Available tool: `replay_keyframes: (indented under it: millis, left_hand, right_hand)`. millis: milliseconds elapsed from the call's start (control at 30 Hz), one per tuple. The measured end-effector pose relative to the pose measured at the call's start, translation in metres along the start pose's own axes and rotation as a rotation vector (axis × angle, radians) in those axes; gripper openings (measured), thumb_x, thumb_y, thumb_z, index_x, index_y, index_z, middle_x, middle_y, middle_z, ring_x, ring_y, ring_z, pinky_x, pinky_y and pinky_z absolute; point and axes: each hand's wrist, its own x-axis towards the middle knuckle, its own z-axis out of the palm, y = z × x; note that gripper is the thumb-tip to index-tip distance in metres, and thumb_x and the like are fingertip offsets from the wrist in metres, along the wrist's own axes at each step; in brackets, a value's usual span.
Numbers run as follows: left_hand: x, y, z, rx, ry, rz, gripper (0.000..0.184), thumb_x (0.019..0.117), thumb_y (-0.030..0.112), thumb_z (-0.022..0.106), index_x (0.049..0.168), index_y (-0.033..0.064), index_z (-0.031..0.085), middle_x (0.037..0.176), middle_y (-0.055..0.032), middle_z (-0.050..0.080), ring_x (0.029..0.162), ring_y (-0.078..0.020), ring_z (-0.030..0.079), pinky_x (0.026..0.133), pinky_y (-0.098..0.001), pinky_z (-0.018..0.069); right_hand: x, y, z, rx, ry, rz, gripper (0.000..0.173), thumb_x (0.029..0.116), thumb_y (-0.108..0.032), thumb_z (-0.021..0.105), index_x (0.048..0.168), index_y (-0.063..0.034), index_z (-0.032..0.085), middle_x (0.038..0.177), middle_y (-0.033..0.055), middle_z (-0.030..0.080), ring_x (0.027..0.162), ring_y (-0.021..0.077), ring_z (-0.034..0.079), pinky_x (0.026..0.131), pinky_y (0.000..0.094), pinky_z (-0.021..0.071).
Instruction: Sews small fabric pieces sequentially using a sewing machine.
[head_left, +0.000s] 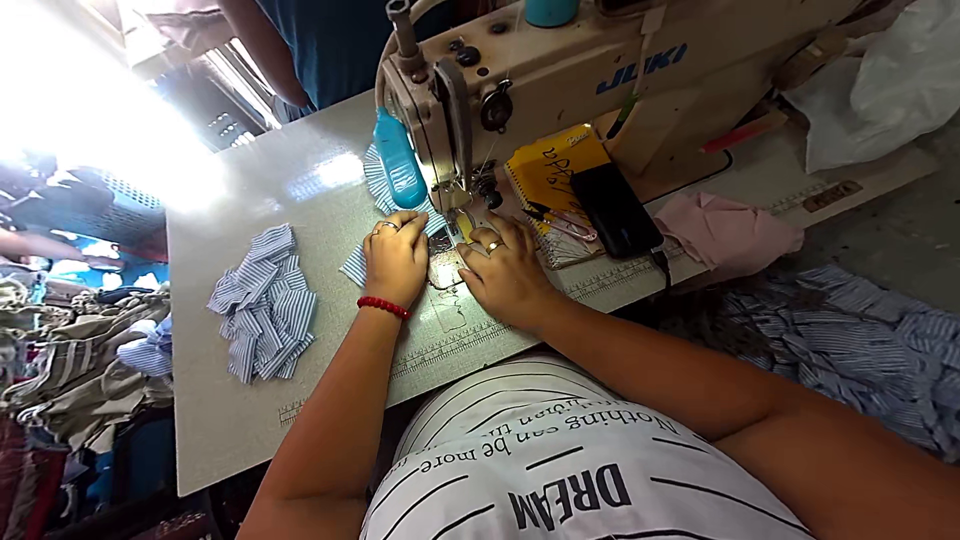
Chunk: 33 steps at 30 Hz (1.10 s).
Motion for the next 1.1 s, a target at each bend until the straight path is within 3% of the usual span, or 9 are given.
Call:
replay_keyframes:
  millis: [100,233,333,433,533,633,833,933,1100]
  left_hand:
    - [-0.027,-0.004,-0.027,0.028,0.171,-0.054,0.029,0.0995,0.022,0.062,0.118,0.0043,0.074,0.127,-0.0190,0.066,0.123,-0.0382,0.059,0.108,-0.0553,0.0422]
    - [-0.064,-0.012,-0.037,0.166,0.000,-0.213,0.048,0.0999,0.038,0.065,0.128,-0.0001,0.068,0.128,-0.0229,0.064,0.123,-0.0423,0.058,0.105,-0.0578,0.0442]
    - [-0.074,-0.015,-0.033,0.110,0.015,-0.156,0.028,0.1025,0.017,0.059,0.122,0.0026,0.073,0.127,-0.0185,0.068,0.123,-0.0384,0.061,0.105,-0.0547,0.0460]
    - [-0.081,-0.012,-0.035,-0.071,0.050,-0.176,0.037,0.0902,0.000,0.051,0.115,0.0083,0.077,0.139,-0.0147,0.063,0.134,-0.0350,0.053,0.112,-0.0531,0.0402]
    - [-0.078,0.001,-0.039,0.007,0.174,-0.267,0.027,0.0965,0.022,0.059,0.109,0.0023,0.071,0.125,-0.0211,0.063,0.121,-0.0393,0.057,0.104,-0.0557,0.0430]
    - [-0.061,0.011,-0.033,0.228,0.074,-0.240,0.053,0.0971,0.048,0.063,0.109,-0.0030,0.068,0.115,-0.0263,0.063,0.112,-0.0458,0.060,0.094,-0.0608,0.0484]
    - [-0.060,0.017,-0.023,0.433,-0.028,-0.121,0.026,0.1046,0.014,0.054,0.109,-0.0008,0.074,0.107,-0.0224,0.072,0.104,-0.0420,0.069,0.087,-0.0570,0.0545]
    - [-0.066,0.022,-0.040,0.130,0.019,-0.239,0.026,0.1061,0.014,0.053,0.110,-0.0018,0.073,0.102,-0.0213,0.072,0.097,-0.0369,0.071,0.085,-0.0549,0.0554]
    - [-0.076,0.035,-0.056,-0.736,0.062,-0.403,0.020,0.0942,0.007,0.072,0.114,0.0056,0.070,0.091,-0.0003,0.073,0.075,-0.0039,0.067,0.072,-0.0226,0.0578]
  right_hand:
    - [-0.001,0.002,-0.001,0.038,0.007,-0.003,0.036,0.1027,-0.033,0.053,0.124,-0.0138,0.073,0.136,0.0156,0.063,0.143,0.0422,0.042,0.117,0.0657,0.0296]
    - [-0.001,0.001,0.000,0.052,0.015,-0.022,0.034,0.1020,-0.031,0.053,0.121,-0.0124,0.074,0.133,0.0155,0.064,0.141,0.0427,0.044,0.114,0.0657,0.0323]
    - [-0.001,0.001,0.000,0.071,0.047,-0.042,0.032,0.1008,-0.029,0.056,0.119,-0.0113,0.075,0.131,0.0161,0.066,0.139,0.0432,0.046,0.114,0.0647,0.0342]
    - [-0.004,0.003,0.000,0.113,0.078,-0.042,0.030,0.0992,-0.027,0.058,0.116,-0.0111,0.076,0.128,0.0158,0.067,0.137,0.0426,0.048,0.112,0.0631,0.0366]
    - [-0.005,0.003,0.000,0.120,0.099,-0.037,0.029,0.0992,-0.027,0.058,0.114,-0.0115,0.077,0.126,0.0143,0.068,0.135,0.0415,0.050,0.111,0.0614,0.0380]
    - [-0.005,0.002,0.000,0.122,0.101,-0.037,0.028,0.0993,-0.026,0.058,0.112,-0.0113,0.077,0.124,0.0134,0.069,0.135,0.0402,0.050,0.111,0.0606,0.0375]
    - [-0.007,0.004,-0.003,0.142,0.119,-0.032,0.026,0.0984,-0.025,0.058,0.110,-0.0123,0.078,0.123,0.0121,0.069,0.136,0.0399,0.050,0.111,0.0608,0.0376]
    - [-0.009,0.001,-0.008,0.223,0.150,-0.032,0.023,0.0969,-0.022,0.061,0.108,-0.0111,0.078,0.118,0.0130,0.070,0.126,0.0387,0.056,0.105,0.0587,0.0426]
    - [-0.010,-0.025,-0.027,0.824,0.027,0.130,0.028,0.0988,-0.019,0.066,0.121,-0.0036,0.071,0.107,0.0103,0.073,0.097,0.0179,0.070,0.087,0.0356,0.0586]
